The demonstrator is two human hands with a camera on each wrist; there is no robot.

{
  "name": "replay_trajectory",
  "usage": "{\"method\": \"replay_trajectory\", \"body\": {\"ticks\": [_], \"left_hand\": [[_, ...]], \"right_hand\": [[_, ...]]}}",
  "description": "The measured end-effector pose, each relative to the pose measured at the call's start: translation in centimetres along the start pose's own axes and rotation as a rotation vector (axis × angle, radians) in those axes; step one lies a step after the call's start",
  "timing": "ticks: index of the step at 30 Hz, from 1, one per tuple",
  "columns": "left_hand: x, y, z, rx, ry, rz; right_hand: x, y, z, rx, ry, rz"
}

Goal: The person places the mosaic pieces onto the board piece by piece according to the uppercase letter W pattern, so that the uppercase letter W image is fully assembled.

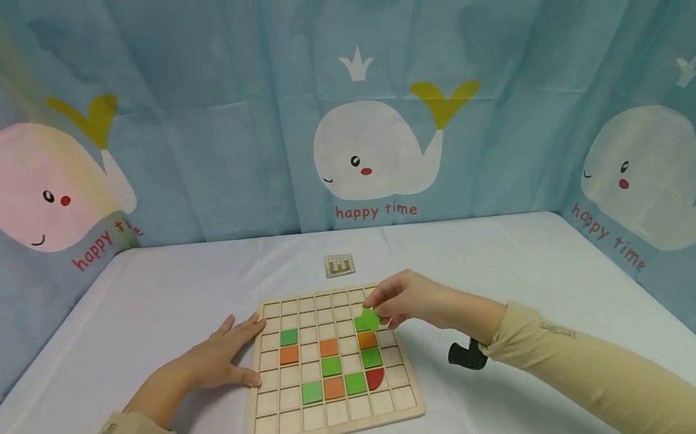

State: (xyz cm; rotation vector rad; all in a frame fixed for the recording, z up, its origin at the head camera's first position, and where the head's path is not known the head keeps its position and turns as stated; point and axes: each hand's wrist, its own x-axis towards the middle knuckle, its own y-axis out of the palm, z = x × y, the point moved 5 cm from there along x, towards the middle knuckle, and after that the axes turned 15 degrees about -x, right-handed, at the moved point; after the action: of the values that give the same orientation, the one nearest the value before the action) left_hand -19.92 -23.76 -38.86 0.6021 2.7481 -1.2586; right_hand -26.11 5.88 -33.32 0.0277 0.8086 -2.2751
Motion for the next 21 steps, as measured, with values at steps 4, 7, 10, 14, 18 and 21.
{"method": "replay_trajectory", "body": {"ticks": [4, 7, 10, 14, 18, 21], "left_hand": [[0.0, 0.0, 0.1, -0.001, 0.0, -0.001], [0.0, -0.1, 0.2, -0.003, -0.001, 0.001], [-0.1, -0.1, 0.2, -0.003, -0.003, 0.003], [-0.1, -0.1, 0.2, -0.006, -0.006, 0.005], [-0.1, -0.1, 0.2, -0.004, 0.009, 0.006], [-0.1, -0.1, 0.3, -0.007, 0.016, 0.008]], "right_hand": [[0.5, 0.7, 0.4, 0.008, 0.005, 0.034], [1.0, 1.2, 0.8, 0.018, 0.012, 0.067], [1.5, 1.9, 1.1, 0.016, 0.019, 0.091], [2.1, 2.9, 1.4, 0.004, 0.029, 0.106], [2.7, 4.4, 1.4, -0.011, 0.035, 0.123], [3.0, 5.5, 1.3, -0.014, 0.031, 0.13]]}}
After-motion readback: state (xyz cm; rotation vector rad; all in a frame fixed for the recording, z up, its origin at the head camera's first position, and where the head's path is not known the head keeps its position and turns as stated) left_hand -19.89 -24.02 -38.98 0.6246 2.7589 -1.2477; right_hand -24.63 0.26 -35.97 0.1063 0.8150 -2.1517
